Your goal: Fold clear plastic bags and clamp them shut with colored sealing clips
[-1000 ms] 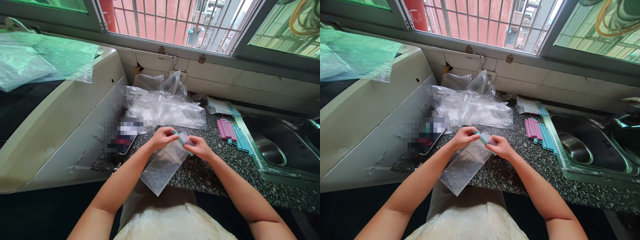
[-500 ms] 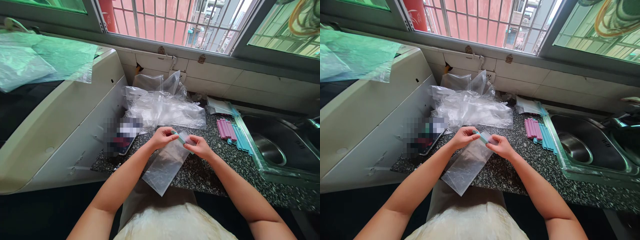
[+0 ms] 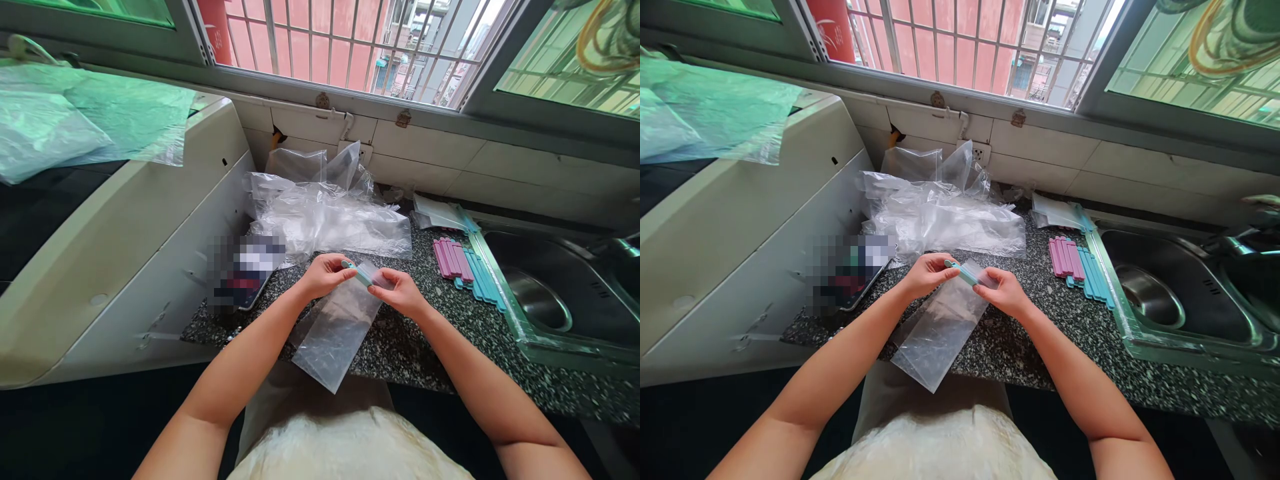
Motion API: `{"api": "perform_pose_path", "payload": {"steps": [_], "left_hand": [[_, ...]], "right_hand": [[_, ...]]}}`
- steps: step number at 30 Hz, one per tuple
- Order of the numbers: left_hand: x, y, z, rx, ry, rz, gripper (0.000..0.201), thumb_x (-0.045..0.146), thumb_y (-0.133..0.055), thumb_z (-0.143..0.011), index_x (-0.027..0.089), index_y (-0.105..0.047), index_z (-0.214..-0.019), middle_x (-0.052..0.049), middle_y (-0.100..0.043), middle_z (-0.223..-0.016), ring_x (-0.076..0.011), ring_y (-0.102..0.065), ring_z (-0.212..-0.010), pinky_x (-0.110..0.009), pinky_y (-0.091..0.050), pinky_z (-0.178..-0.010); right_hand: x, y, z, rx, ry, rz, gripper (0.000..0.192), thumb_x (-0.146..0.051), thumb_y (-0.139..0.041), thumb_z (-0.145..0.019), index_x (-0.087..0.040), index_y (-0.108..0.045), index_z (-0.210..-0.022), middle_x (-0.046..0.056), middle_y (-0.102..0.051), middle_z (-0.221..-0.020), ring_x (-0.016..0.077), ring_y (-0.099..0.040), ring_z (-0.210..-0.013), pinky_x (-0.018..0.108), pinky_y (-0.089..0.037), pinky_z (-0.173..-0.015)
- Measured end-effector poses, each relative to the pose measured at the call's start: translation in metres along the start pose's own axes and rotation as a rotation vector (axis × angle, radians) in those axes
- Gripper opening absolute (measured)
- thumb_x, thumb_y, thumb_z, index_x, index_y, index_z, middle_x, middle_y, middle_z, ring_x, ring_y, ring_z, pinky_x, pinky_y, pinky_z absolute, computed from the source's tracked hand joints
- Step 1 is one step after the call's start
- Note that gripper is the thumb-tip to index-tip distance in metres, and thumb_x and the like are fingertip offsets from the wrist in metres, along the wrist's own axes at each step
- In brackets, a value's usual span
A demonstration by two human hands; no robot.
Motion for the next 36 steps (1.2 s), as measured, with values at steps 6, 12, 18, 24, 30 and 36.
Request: {"api": "perform_pose_path", "payload": {"steps": [6, 12, 18, 24, 30, 36], "left_hand": [[0.0, 0.0, -0.001, 0.029, 0.009, 0.035, 0.041, 0.051, -0.07, -0.06, 0.011, -0.062, -0.061, 0.002, -0.048, -0.054, -0.0072, -0.04, -0.052, -0.021, -0.034, -0.049], [0.001, -0.001, -0.001, 0.033, 0.023, 0.05, 0.04, 0.05, -0.07, -0.06, 0.011, -0.06, -0.059, 0.003, -0.045, -0.052, -0.0068, -0.037, -0.051, -0.021, -0.032, -0.049], [-0.001, -0.001, -0.002, 0.051, 0.032, 0.092, 0.039, 0.049, -0.071, -0.058, 0.012, -0.06, -0.061, 0.002, -0.047, -0.055, -0.0078, -0.039, -0.054, -0.022, -0.033, -0.051], [-0.003, 0.003, -0.003, 0.064, 0.011, 0.005, 0.038, 0.048, -0.073, -0.056, 0.012, -0.06, -0.058, 0.004, -0.042, -0.054, -0.0066, -0.035, -0.052, -0.021, -0.028, -0.048], [-0.01, 0.009, -0.004, 0.056, 0.016, -0.116, 0.037, 0.048, -0.071, -0.059, 0.012, -0.062, -0.059, 0.003, -0.044, -0.054, -0.0073, -0.037, -0.052, -0.022, -0.03, -0.05], [-0.011, 0.011, -0.005, 0.056, -0.004, -0.118, 0.041, 0.052, -0.067, -0.062, 0.012, -0.063, -0.057, 0.001, -0.048, -0.055, -0.0087, -0.042, -0.055, -0.023, -0.034, -0.054]], "right_hand": [[-0.001, 0.003, 0.0, 0.034, -0.012, 0.034, 0.029, -0.041, -0.062, -0.067, -0.018, -0.045, -0.058, -0.005, -0.038, -0.054, 0.0083, -0.032, -0.053, 0.022, -0.025, -0.049], [-0.001, 0.004, 0.0, 0.065, 0.001, 0.053, 0.029, -0.042, -0.062, -0.067, -0.018, -0.049, -0.06, -0.004, -0.04, -0.054, 0.0089, -0.035, -0.053, 0.022, -0.027, -0.049], [-0.007, 0.01, -0.001, 0.089, 0.029, 0.054, 0.029, -0.043, -0.063, -0.067, -0.018, -0.051, -0.061, -0.004, -0.041, -0.056, 0.0088, -0.035, -0.052, 0.023, -0.027, -0.049], [-0.03, 0.022, -0.009, 0.074, 0.098, 0.138, 0.028, -0.042, -0.062, -0.069, -0.018, -0.051, -0.06, -0.003, -0.039, -0.055, 0.0086, -0.033, -0.053, 0.024, -0.026, -0.048], [-0.055, 0.034, -0.025, 0.052, 0.134, 0.183, 0.031, -0.044, -0.061, -0.07, -0.018, -0.048, -0.058, -0.003, -0.038, -0.055, 0.0082, -0.032, -0.053, 0.025, -0.026, -0.048], [-0.068, 0.045, -0.036, 0.085, 0.176, 0.186, 0.035, -0.044, -0.063, -0.07, -0.018, -0.044, -0.056, -0.004, -0.035, -0.055, 0.0073, -0.029, -0.053, 0.025, -0.023, -0.047]]}}
Point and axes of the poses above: each hand's wrist, its own z-axis away from the middle knuckle, its own y-axis out of the back of the hand, x = y × z, the point moved 4 cm from there along -z, towards the middle knuckle
